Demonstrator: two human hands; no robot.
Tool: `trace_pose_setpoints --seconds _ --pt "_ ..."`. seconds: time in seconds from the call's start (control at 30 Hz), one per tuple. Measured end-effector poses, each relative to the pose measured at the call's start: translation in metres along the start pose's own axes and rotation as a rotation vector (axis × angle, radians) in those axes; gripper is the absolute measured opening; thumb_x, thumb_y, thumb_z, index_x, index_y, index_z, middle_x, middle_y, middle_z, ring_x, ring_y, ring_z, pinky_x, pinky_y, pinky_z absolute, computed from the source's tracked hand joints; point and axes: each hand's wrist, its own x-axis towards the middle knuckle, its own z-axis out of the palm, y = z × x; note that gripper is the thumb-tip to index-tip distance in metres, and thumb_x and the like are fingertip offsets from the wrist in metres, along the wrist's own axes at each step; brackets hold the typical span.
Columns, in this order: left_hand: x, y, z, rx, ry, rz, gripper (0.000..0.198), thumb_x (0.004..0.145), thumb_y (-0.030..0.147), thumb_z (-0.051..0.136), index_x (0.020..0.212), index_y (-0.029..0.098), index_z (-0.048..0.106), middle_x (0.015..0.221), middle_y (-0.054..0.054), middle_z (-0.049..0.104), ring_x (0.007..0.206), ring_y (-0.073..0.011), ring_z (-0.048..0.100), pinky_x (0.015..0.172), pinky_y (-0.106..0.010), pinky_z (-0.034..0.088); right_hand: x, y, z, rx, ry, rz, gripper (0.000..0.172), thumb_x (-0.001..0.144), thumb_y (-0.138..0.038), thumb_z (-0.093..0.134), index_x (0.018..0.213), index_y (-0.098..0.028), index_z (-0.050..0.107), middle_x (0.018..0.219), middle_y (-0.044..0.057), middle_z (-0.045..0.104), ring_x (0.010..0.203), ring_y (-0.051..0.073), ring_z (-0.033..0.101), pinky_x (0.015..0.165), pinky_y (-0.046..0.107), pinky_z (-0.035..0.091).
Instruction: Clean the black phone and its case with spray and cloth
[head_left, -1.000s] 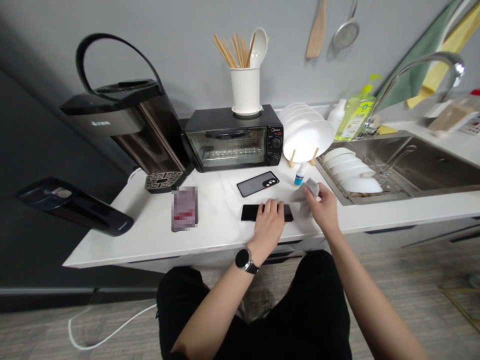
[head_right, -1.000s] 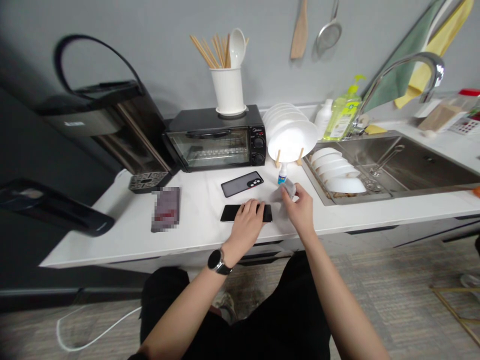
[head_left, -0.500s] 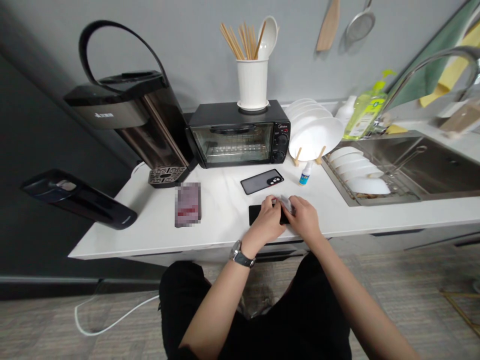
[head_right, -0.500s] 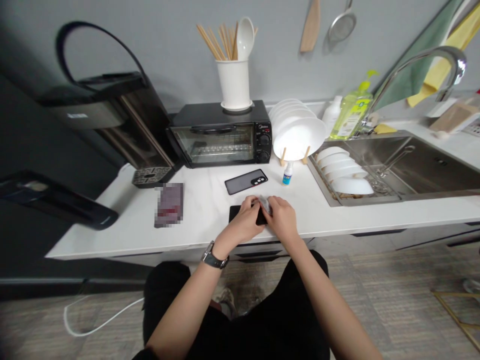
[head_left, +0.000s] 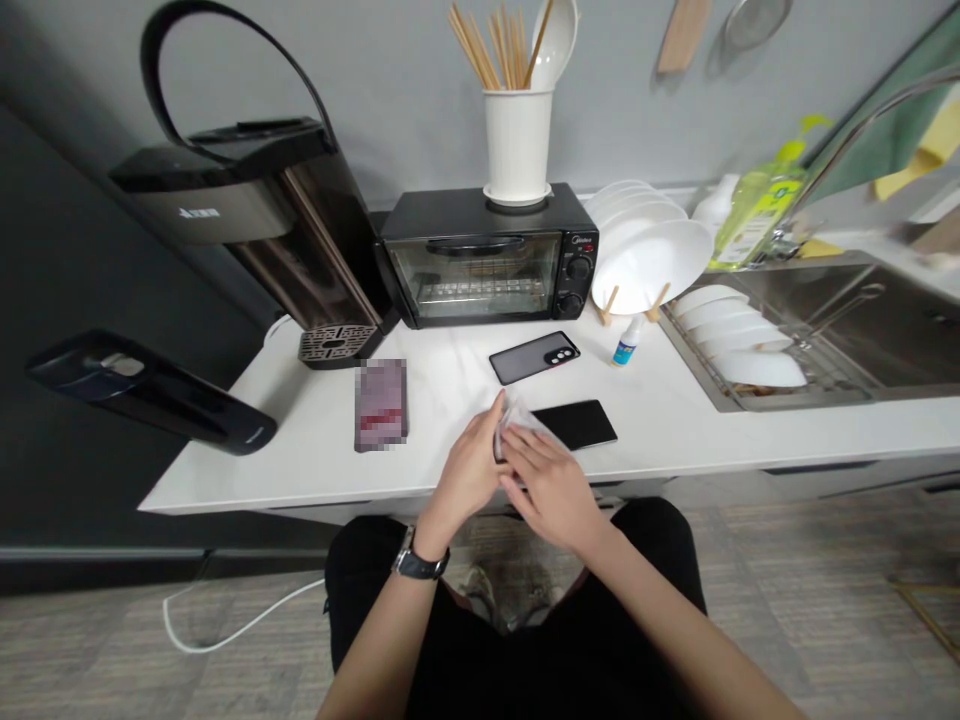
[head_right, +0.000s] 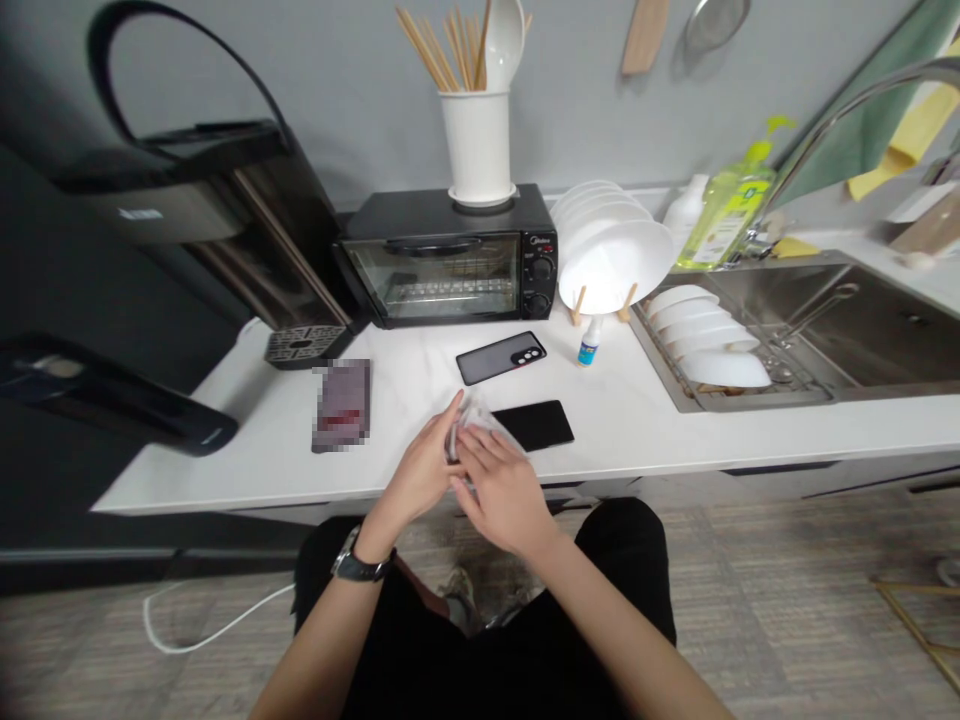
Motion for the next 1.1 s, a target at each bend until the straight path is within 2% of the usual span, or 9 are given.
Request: trace_pose_setpoints --seconds 0.13,0.3,0.37,0.53,0.63,0.77,0.9,1.0,1.1 --pt "-0.001 0.001 0.0 0.01 0.014 0.002 0.105 0.083 0.019 0.079 0.166 0.031 0.016 0.143 -0.009 0.062 0.133 -0.0273 0.056 0.115 -0.046 0.045 -0.02 0.017 -0.014 -0.003 -0.04 -0.027 0.049 0.106 -0.03 0.048 0.153 -0.016 0.05 0.156 0.01 0.055 0.146 0.024 0.051 0.121 0.045 0.044" --pt "0.0 0.002 0.001 -0.003 0.017 0.002 0.108 0.08 0.026 0.086 0.165 0.035 0.02 0.143 -0.006 0.063 0.134 -0.0282 0.056 0.117 -0.048 0.042 -0.033 0.06 -0.032 -0.224 0.099 0.237 0.048 0.108 -0.037 0.047 0.15 -0.016 0.054 0.154 0.013 0.056 0.144 0.032 0.052 0.118 0.053 0.045" --pt "0.0 0.002 0.001 -0.004 0.009 0.002 0.106 0.081 0.025 0.085 0.165 0.034 0.02 0.143 -0.007 0.062 0.134 -0.028 0.056 0.117 -0.048 0.042 -0.021 0.049 -0.024 -0.228 0.111 0.253 0.051 0.107 -0.042 0.048 0.148 -0.013 0.056 0.152 0.016 0.057 0.145 0.034 0.05 0.12 0.058 0.041" --pt "-0.001 0.004 -0.001 0.017 0.003 -0.012 0.097 0.085 0.014 0.075 0.165 0.031 0.023 0.143 -0.01 0.061 0.13 -0.0268 0.059 0.113 -0.046 0.047 -0.01 -0.001 -0.007 -0.016 -0.038 0.008 0.055 0.106 -0.041 0.048 0.153 -0.013 0.049 0.157 0.013 0.053 0.148 0.028 0.048 0.123 0.05 0.04" --pt "-0.001 0.006 -0.002 0.006 0.01 0.009 0.105 0.082 0.02 0.083 0.165 0.034 0.021 0.143 -0.007 0.063 0.132 -0.0273 0.058 0.115 -0.047 0.044 -0.03 0.015 -0.022 -0.057 -0.023 0.056 0.048 0.108 -0.034 0.046 0.153 -0.018 0.049 0.156 0.01 0.054 0.146 0.026 0.05 0.121 0.048 0.044" --pt "0.0 0.006 -0.001 0.009 0.004 0.027 0.11 0.079 0.026 0.088 0.165 0.037 0.02 0.145 -0.005 0.063 0.134 -0.0282 0.057 0.118 -0.049 0.042 -0.033 0.048 -0.028 -0.227 0.134 0.265 0.049 0.108 -0.039 0.046 0.151 -0.016 0.053 0.152 0.014 0.057 0.142 0.033 0.054 0.118 0.056 0.045" --pt "-0.002 0.002 -0.001 0.024 -0.004 0.048 0.102 0.085 0.023 0.08 0.166 0.032 0.019 0.147 -0.009 0.06 0.134 -0.0283 0.057 0.117 -0.049 0.043 -0.005 0.015 -0.002 -0.196 0.102 0.216 0.058 0.106 -0.045 0.048 0.146 -0.004 0.055 0.152 0.023 0.055 0.145 0.036 0.05 0.12 0.055 0.042" --pt "-0.005 0.002 -0.002 0.05 -0.008 0.035 0.099 0.086 0.018 0.076 0.166 0.028 0.02 0.149 -0.013 0.057 0.134 -0.0292 0.056 0.114 -0.047 0.046 -0.007 -0.01 0.004 -0.112 -0.002 0.065 0.057 0.107 -0.041 0.046 0.152 -0.006 0.049 0.157 0.018 0.051 0.148 0.03 0.047 0.122 0.049 0.041" --pt "-0.005 0.003 -0.003 0.031 0.008 0.02 0.104 0.083 0.021 0.081 0.166 0.033 0.019 0.146 -0.009 0.061 0.134 -0.0284 0.057 0.115 -0.048 0.045 -0.031 0.008 -0.013 -0.134 -0.01 0.067 0.056 0.107 -0.041 0.047 0.155 -0.012 0.045 0.16 0.013 0.049 0.148 0.028 0.047 0.121 0.049 0.042"
